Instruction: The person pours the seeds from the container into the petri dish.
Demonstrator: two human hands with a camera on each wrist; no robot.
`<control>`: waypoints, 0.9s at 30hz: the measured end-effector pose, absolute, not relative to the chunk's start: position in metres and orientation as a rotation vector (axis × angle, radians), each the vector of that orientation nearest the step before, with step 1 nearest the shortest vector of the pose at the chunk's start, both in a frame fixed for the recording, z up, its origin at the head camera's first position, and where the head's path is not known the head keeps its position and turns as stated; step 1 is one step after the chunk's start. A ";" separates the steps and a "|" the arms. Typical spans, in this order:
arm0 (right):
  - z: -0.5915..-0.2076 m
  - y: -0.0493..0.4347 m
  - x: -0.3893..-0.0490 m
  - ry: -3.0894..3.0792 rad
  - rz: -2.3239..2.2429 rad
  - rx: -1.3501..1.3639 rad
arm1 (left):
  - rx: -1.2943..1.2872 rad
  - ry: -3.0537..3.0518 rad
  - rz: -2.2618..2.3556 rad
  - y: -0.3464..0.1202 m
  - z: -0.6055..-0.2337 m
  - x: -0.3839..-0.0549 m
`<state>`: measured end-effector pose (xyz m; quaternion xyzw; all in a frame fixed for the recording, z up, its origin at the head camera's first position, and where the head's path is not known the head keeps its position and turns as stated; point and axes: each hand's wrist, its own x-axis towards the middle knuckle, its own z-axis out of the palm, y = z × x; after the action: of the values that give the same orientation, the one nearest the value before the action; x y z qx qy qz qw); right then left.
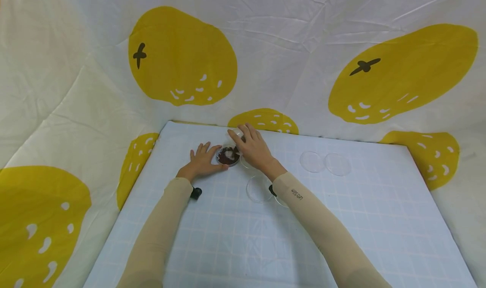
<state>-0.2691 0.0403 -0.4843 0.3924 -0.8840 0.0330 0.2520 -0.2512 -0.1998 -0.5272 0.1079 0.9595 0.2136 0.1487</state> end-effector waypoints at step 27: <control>-0.482 0.041 -0.269 -2.428 0.142 1.043 | 0.308 2.751 0.615 -0.199 -0.524 -0.249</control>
<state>-0.2685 0.0411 -0.4822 0.3821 -0.8895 0.0521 0.2450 -0.2494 -0.1990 -0.5235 0.1072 0.9588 0.2143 0.1523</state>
